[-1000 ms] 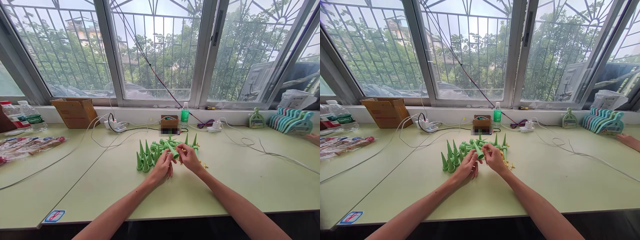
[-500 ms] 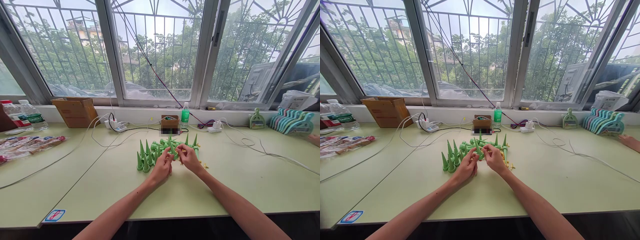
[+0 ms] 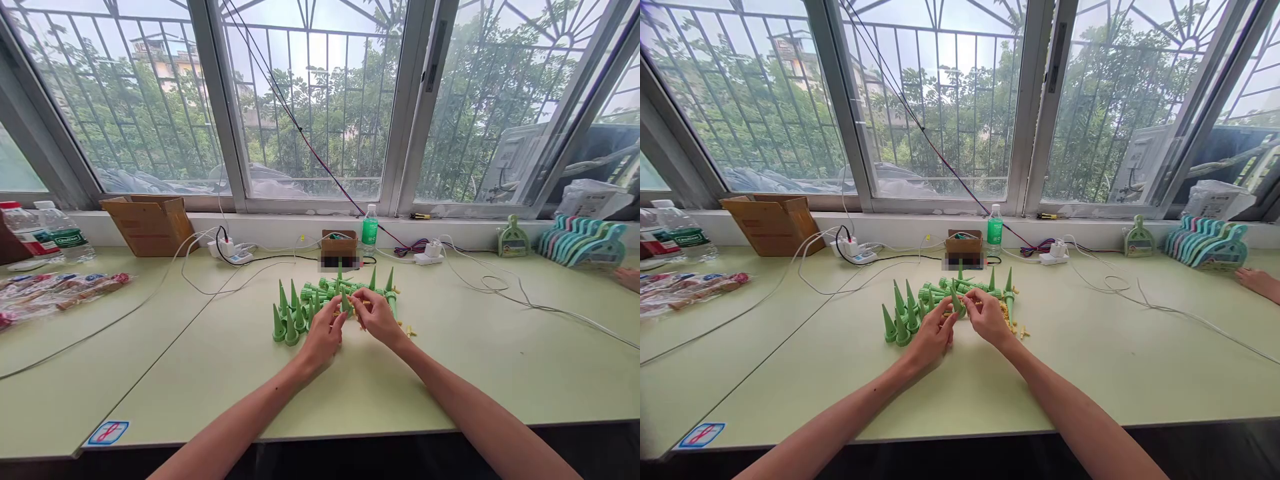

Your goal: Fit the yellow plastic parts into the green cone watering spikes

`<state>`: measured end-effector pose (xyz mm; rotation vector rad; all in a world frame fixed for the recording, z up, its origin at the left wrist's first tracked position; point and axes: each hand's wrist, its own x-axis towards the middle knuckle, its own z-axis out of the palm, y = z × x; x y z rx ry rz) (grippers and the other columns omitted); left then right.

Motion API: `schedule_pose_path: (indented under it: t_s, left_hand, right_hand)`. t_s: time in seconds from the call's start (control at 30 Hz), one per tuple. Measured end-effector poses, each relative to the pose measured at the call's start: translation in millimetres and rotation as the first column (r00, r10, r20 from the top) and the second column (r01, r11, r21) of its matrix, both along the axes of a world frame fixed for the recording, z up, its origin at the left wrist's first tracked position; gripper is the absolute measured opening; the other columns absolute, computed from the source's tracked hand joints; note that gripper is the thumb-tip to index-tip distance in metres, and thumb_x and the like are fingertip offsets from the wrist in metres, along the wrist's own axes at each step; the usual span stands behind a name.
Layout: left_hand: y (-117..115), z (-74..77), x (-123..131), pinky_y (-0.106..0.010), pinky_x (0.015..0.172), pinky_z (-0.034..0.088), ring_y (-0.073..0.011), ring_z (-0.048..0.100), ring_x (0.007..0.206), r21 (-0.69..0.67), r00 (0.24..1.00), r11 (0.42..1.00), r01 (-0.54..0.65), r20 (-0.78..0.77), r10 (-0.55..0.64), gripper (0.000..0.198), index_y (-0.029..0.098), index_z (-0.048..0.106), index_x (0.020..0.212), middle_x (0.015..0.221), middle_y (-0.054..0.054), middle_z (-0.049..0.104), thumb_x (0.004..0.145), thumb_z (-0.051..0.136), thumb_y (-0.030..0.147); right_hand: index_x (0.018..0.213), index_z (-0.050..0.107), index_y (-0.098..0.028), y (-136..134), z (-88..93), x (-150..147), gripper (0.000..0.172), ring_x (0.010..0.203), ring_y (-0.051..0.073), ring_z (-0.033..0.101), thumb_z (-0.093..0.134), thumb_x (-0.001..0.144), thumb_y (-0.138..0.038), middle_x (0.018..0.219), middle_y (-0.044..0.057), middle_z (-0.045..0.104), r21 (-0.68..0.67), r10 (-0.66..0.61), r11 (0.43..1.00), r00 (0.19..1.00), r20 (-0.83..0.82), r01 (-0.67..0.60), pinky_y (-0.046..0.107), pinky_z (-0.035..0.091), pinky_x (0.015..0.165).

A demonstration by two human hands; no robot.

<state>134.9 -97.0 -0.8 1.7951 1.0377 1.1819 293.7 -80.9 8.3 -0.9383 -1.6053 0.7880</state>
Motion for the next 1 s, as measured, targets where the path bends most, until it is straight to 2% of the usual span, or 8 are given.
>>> schedule_pose_path:
  t_s: [0.13, 0.27, 0.43, 0.53, 0.63, 0.8, 1.0]
  left_hand:
    - [-2.1, 3.7, 1.1, -0.022, 0.046, 0.040, -0.0077, 0.044, 0.042, -0.013, 1.000, 1.000, 0.002, -0.009, -0.002, 0.033, 0.019, 0.056, 0.113, 0.072, 0.001, 0.059, 0.092, 0.049, 0.044]
    - [-3.9, 6.6, 1.7, -0.023, 0.047, 0.040, -0.0088, 0.046, 0.043, -0.035, 1.000, 0.999, 0.007, 0.001, -0.007, 0.031, 0.019, 0.055, 0.110, 0.070, 0.001, 0.059, 0.091, 0.051, 0.044]
    - [-3.8, 5.1, 3.2, -0.023, 0.045, 0.042, -0.0067, 0.049, 0.043, -0.067, 1.000, 0.998, 0.006, 0.000, -0.006, 0.039, 0.021, 0.047, 0.121, 0.094, -0.004, 0.061, 0.092, 0.048, 0.047]
    - [-0.9, 1.9, 5.2, -0.023, 0.040, 0.042, -0.0054, 0.050, 0.041, -0.120, 0.998, 0.992, 0.031, 0.058, -0.024, 0.044, 0.024, 0.040, 0.125, 0.104, -0.005, 0.059, 0.092, 0.046, 0.052]
    - [1.9, 0.3, 6.7, -0.021, 0.033, 0.037, -0.0054, 0.047, 0.037, -0.196, 0.984, 0.976, 0.090, 0.167, -0.057, 0.044, 0.024, 0.038, 0.121, 0.095, -0.002, 0.059, 0.092, 0.042, 0.058]
    - [0.1, 4.5, 5.8, -0.019, 0.034, 0.036, -0.0074, 0.049, 0.039, -0.375, 0.938, 0.895, 0.241, 0.328, -0.115, 0.043, 0.021, 0.041, 0.091, 0.076, 0.001, 0.059, 0.091, 0.037, 0.064]
    - [-0.9, 5.0, 3.7, -0.019, 0.035, 0.033, -0.0085, 0.047, 0.041, -0.419, 0.908, 0.859, 0.296, 0.403, -0.116, 0.043, 0.020, 0.040, 0.085, 0.066, 0.001, 0.057, 0.090, 0.040, 0.063]
  right_hand:
    - [0.081, 0.055, -0.020, -0.5, 0.1, -1.7, 0.031, 0.038, 0.011, 0.045, 0.053, 0.091, -0.049, 0.053, -0.004, 0.049, 0.012, -0.009, 1.000, 1.000, -0.004, 0.009, 0.023, 0.036, 0.037]
    - [0.082, 0.055, -0.020, -2.2, 0.2, -3.4, 0.029, 0.038, 0.010, 0.045, 0.052, 0.091, -0.047, 0.060, -0.002, 0.054, 0.031, -0.030, 0.999, 1.000, 0.001, 0.030, 0.023, 0.036, 0.037]
    - [0.084, 0.055, -0.020, -2.7, -0.6, -4.2, 0.029, 0.040, 0.011, 0.046, 0.051, 0.092, -0.048, 0.065, -0.001, 0.056, 0.039, -0.074, 0.997, 0.997, 0.019, 0.073, 0.024, 0.036, 0.038]
    - [0.084, 0.054, -0.020, -2.0, -1.5, -3.7, 0.029, 0.041, 0.011, 0.047, 0.050, 0.093, -0.048, 0.065, -0.001, 0.055, 0.049, -0.107, 0.993, 0.994, 0.004, 0.107, 0.023, 0.036, 0.038]
    - [0.084, 0.053, -0.020, -2.5, -1.1, -2.9, 0.029, 0.042, 0.011, 0.046, 0.050, 0.094, -0.048, 0.065, -0.001, 0.054, 0.060, -0.120, 0.991, 0.993, -0.005, 0.120, 0.023, 0.036, 0.039]
    - [0.087, 0.055, -0.019, -6.0, 0.7, -2.2, 0.026, 0.044, 0.010, 0.048, 0.051, 0.094, -0.044, 0.068, -0.001, 0.054, 0.098, -0.011, 0.995, 0.999, 0.038, 0.007, 0.022, 0.037, 0.040]
    - [0.089, 0.056, -0.019, -5.7, -0.6, -2.1, 0.023, 0.044, 0.009, 0.047, 0.051, 0.095, -0.040, 0.065, -0.003, 0.051, 0.103, 0.035, 0.994, 0.997, 0.063, -0.041, 0.022, 0.037, 0.040]
